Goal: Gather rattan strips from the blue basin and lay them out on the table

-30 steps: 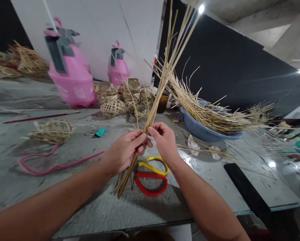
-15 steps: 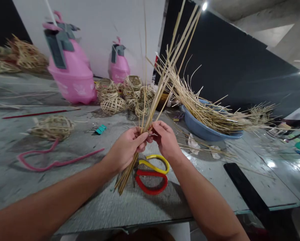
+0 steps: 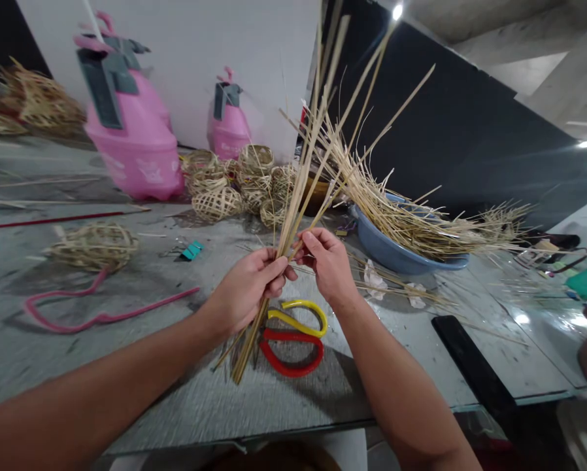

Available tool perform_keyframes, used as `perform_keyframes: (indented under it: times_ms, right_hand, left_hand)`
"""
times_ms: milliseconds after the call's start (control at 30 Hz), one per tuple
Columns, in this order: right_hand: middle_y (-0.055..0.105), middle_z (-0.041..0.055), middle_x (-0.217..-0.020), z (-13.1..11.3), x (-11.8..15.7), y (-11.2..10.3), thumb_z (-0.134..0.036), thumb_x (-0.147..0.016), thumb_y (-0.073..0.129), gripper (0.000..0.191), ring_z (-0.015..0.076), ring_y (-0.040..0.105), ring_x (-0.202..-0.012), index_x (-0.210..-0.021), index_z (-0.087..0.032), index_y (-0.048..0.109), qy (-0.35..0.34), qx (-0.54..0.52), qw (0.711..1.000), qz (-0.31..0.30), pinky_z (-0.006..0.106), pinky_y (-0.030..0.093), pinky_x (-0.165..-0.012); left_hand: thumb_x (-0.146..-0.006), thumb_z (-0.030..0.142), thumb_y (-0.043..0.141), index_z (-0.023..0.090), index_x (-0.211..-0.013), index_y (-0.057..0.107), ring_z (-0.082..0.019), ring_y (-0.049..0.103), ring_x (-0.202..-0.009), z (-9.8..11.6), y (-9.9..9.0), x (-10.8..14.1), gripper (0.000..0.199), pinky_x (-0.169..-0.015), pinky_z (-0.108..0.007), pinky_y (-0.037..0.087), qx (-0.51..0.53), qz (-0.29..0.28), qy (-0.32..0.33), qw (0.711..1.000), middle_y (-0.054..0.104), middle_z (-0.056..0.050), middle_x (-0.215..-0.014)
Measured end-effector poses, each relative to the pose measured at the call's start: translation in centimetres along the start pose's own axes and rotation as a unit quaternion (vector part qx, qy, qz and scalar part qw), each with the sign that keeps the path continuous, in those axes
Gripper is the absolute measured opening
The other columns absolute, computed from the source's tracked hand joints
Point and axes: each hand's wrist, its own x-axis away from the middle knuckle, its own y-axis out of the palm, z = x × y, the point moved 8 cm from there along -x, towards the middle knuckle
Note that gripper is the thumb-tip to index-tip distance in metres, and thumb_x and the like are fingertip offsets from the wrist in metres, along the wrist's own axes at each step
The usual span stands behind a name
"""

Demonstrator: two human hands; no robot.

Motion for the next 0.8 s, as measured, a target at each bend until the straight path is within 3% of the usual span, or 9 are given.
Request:
perform_keyframes:
  times_ms: [200, 433, 600, 800]
  right_hand:
    - [0.072, -0.0004, -0.078, -0.15, -0.16, -0.56, -0.045, -0.076, 0.083, 0.028, 0.0121, 0.062, -0.063, -0.086, -0.021, 0.073, -0.011, 0.038, 0.999, 0.028, 0.026, 0.055, -0.059]
    - [0.062, -0.0051, -0.066, -0.68, 0.2, -0.37, -0.039, -0.078, 0.075, 0.021, 0.0117, 0.062, -0.059, -0.09, -0.022, 0.073, -0.022, 0.088, 0.995, 0.044, 0.024, 0.052, -0.055]
    - [0.064, -0.0066, -0.067, -0.82, 0.26, -0.57, -0.036, -0.077, 0.076, 0.024, 0.0121, 0.065, -0.059, -0.097, -0.023, 0.071, -0.02, 0.084, 0.995, 0.054, 0.024, 0.053, -0.056]
    - [0.065, -0.0069, -0.067, -0.6, 0.22, -0.5, -0.036, -0.073, 0.08, 0.027, 0.0115, 0.065, -0.058, -0.094, -0.023, 0.068, -0.017, 0.051, 0.996, 0.065, 0.023, 0.053, -0.054]
  left_hand:
    - [-0.076, 0.021, 0.081, 0.015, -0.086, 0.062, -0.006, 0.043, -0.05, -0.11, -0.14, -0.18, 0.022, -0.046, -0.017, 0.032, -0.015, 0.014, 0.005, 1.0, 0.069, -0.004, -0.069]
    - [-0.071, 0.018, 0.084, 0.018, -0.082, 0.059, -0.009, 0.051, -0.052, -0.48, -0.72, -0.28, 0.026, -0.048, -0.019, 0.037, -0.02, 0.032, 0.019, 0.999, 0.071, -0.003, -0.07]
    - [-0.073, 0.024, 0.083, 0.017, -0.084, 0.061, -0.01, 0.053, -0.053, -0.45, -0.69, -0.25, 0.025, -0.048, -0.02, 0.038, -0.005, 0.042, 0.022, 0.999, 0.071, -0.003, -0.073]
    - [-0.07, 0.022, 0.082, 0.018, -0.084, 0.06, -0.01, 0.052, -0.053, -0.05, -0.69, -0.31, 0.026, -0.047, -0.02, 0.038, -0.017, 0.039, 0.04, 0.998, 0.062, 0.002, -0.063]
